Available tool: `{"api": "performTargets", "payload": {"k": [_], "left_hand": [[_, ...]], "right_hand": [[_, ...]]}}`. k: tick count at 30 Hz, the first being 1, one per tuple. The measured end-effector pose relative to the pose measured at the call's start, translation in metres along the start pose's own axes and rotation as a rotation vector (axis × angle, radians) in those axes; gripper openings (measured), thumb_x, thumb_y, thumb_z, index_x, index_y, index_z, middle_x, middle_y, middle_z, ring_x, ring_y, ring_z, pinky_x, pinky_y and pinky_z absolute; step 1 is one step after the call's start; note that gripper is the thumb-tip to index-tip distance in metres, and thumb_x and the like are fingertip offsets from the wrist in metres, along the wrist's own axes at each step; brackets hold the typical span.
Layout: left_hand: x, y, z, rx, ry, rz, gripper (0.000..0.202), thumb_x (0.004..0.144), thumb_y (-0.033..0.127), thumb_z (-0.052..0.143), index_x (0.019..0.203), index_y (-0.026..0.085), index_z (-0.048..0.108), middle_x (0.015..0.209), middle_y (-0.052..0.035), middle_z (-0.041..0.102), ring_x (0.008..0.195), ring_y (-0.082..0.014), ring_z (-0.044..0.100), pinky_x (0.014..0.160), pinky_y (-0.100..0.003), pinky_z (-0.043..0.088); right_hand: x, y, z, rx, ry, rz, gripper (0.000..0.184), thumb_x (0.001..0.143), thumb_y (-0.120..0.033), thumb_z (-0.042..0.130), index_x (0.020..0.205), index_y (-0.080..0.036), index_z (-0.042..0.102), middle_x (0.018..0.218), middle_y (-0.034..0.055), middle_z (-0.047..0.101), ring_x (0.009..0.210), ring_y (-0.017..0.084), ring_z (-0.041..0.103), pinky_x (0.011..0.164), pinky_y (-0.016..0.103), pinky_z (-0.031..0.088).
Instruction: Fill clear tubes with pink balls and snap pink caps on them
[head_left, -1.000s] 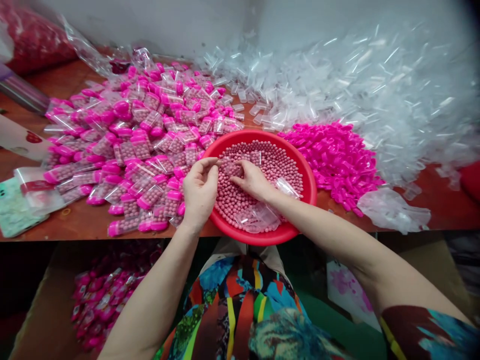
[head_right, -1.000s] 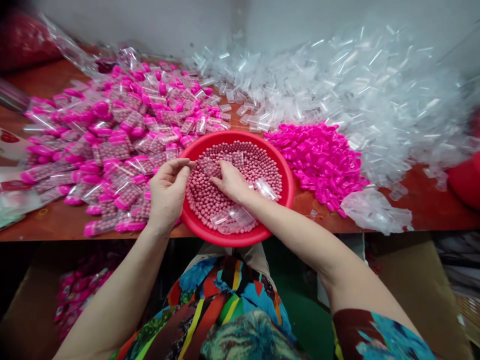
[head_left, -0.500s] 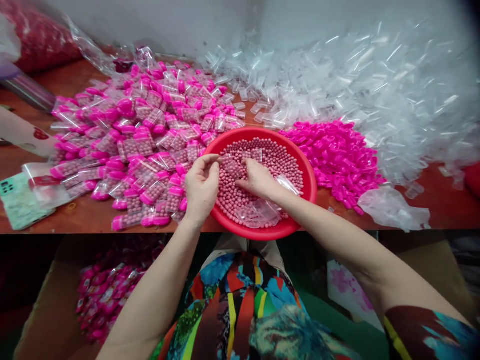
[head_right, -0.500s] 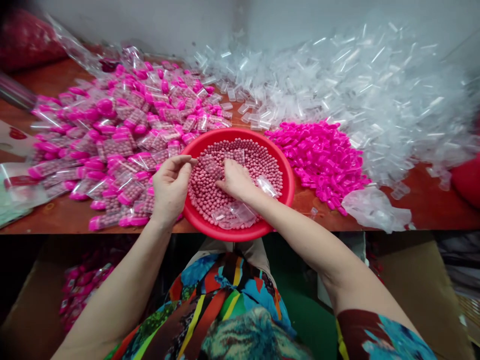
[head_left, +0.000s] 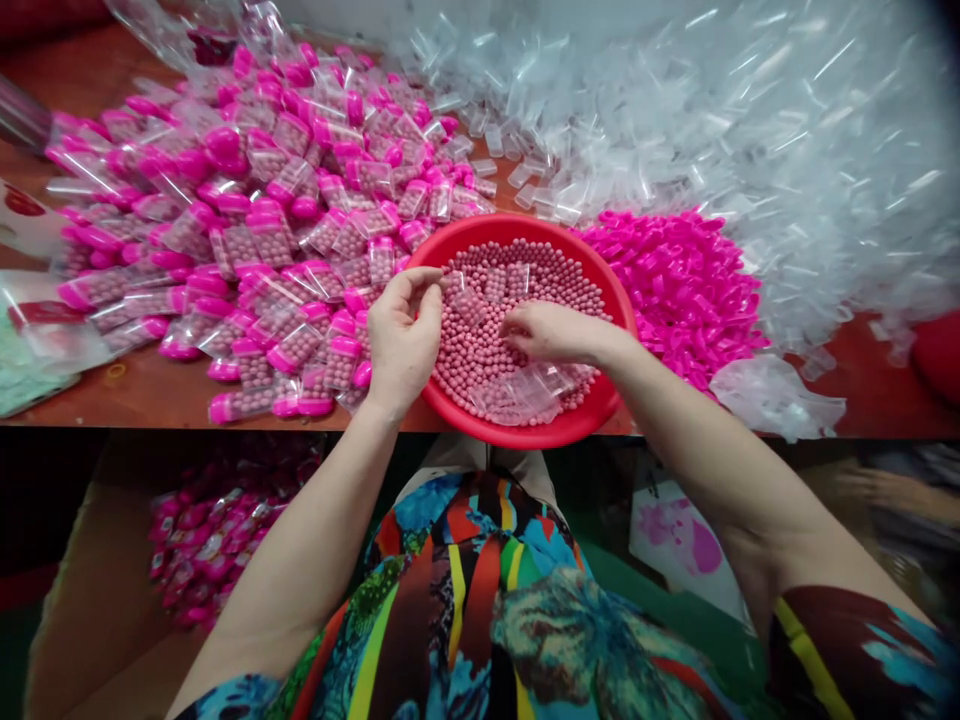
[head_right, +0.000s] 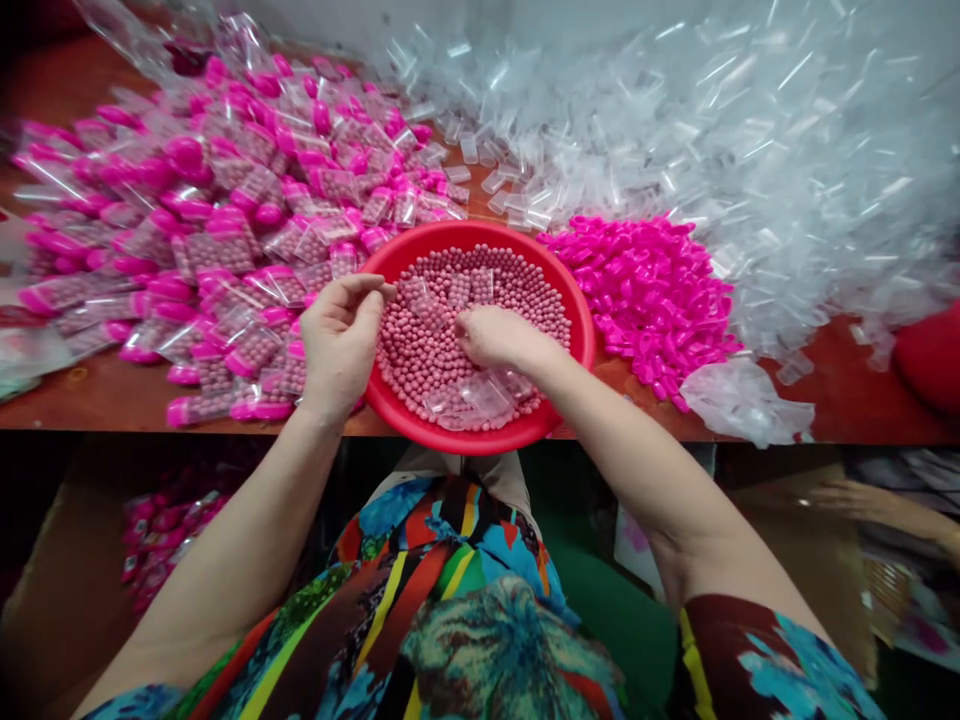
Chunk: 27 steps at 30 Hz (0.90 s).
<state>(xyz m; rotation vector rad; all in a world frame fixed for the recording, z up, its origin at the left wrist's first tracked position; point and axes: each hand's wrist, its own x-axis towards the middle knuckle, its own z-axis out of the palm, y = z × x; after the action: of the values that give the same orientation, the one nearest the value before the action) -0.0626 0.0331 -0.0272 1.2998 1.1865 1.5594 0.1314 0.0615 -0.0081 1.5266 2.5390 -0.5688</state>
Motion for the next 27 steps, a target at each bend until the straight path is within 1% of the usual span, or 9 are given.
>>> {"api": "performTargets", "payload": {"k": [3,6,10,15,17,20,22,24,27], "left_hand": [[0.001,-0.003,0.000,0.039,-0.009,0.013,0.014,0.089,0.018,0.058,0.100,0.019,0.067,0.103,-0.0048,0.074,0.097,-0.0161,0.070,0.092,-0.030,0.054],[0.000,-0.005,0.001,0.100,-0.032,0.044,0.014,0.090,0.017,0.057,0.099,0.020,0.067,0.100,-0.0040,0.074,0.094,-0.0157,0.069,0.088,-0.029,0.055],[0.000,-0.007,0.002,0.174,-0.055,0.072,0.014,0.091,0.017,0.056,0.098,0.020,0.067,0.099,-0.0039,0.073,0.092,-0.0155,0.069,0.086,-0.028,0.054],[-0.001,-0.002,0.001,0.231,-0.103,0.083,0.019,0.092,0.019,0.052,0.102,0.019,0.068,0.099,-0.0051,0.073,0.090,-0.0160,0.068,0.084,-0.029,0.053],[-0.003,0.004,-0.001,0.324,-0.253,0.095,0.021,0.091,0.022,0.052,0.102,0.018,0.069,0.099,-0.0055,0.073,0.091,-0.0174,0.068,0.085,-0.030,0.052],[-0.006,0.015,-0.004,0.585,-0.680,0.124,0.022,0.086,0.028,0.059,0.102,0.021,0.072,0.101,-0.0058,0.074,0.095,-0.0222,0.068,0.086,-0.033,0.050],[-0.008,0.019,-0.003,0.789,-0.898,0.122,0.022,0.082,0.028,0.063,0.100,0.022,0.073,0.099,-0.0062,0.075,0.095,-0.0254,0.068,0.084,-0.034,0.049],[-0.008,0.020,-0.002,0.903,-0.976,0.090,0.019,0.078,0.025,0.064,0.094,0.023,0.074,0.094,-0.0066,0.075,0.092,-0.0268,0.068,0.081,-0.034,0.049],[-0.005,0.020,0.000,0.804,-0.912,0.016,0.017,0.078,0.026,0.064,0.089,0.021,0.075,0.088,-0.0068,0.074,0.085,-0.0255,0.067,0.078,-0.034,0.049]], "right_hand": [[-0.018,0.017,-0.016,0.080,-0.099,-0.204,0.031,0.084,-0.007,0.054,0.106,-0.018,0.073,0.105,0.0099,0.072,0.098,0.025,0.066,0.089,0.037,0.050],[-0.036,0.016,-0.027,0.168,-0.147,-0.312,0.034,0.089,-0.012,0.053,0.119,-0.018,0.069,0.118,0.0096,0.068,0.109,0.022,0.062,0.096,0.036,0.047],[-0.043,-0.007,-0.021,0.124,-0.184,-0.306,0.031,0.092,-0.037,0.061,0.112,-0.015,0.070,0.106,0.0104,0.070,0.100,0.024,0.061,0.089,0.036,0.045],[-0.036,-0.022,-0.004,0.012,-0.175,-0.272,0.024,0.088,-0.028,0.063,0.105,-0.014,0.070,0.102,0.0123,0.069,0.090,0.025,0.059,0.079,0.034,0.041],[-0.033,-0.019,-0.002,0.039,-0.130,-0.262,0.020,0.087,-0.026,0.062,0.099,-0.013,0.071,0.097,0.0111,0.069,0.086,0.023,0.059,0.077,0.033,0.040],[-0.034,-0.011,0.000,0.113,-0.044,-0.240,0.018,0.089,-0.023,0.059,0.097,-0.013,0.071,0.094,0.0097,0.069,0.088,0.022,0.059,0.080,0.032,0.041],[-0.036,-0.005,0.001,0.117,-0.030,-0.227,0.021,0.090,-0.023,0.057,0.101,-0.013,0.071,0.099,0.0109,0.069,0.093,0.023,0.060,0.084,0.033,0.042],[-0.040,-0.001,0.003,0.106,-0.052,-0.226,0.021,0.090,-0.021,0.057,0.102,-0.014,0.072,0.100,0.0113,0.070,0.094,0.024,0.061,0.086,0.035,0.042],[-0.046,0.004,0.007,0.163,-0.003,-0.179,0.021,0.089,-0.018,0.056,0.101,-0.014,0.073,0.100,0.0113,0.072,0.096,0.024,0.062,0.089,0.038,0.044]]}}
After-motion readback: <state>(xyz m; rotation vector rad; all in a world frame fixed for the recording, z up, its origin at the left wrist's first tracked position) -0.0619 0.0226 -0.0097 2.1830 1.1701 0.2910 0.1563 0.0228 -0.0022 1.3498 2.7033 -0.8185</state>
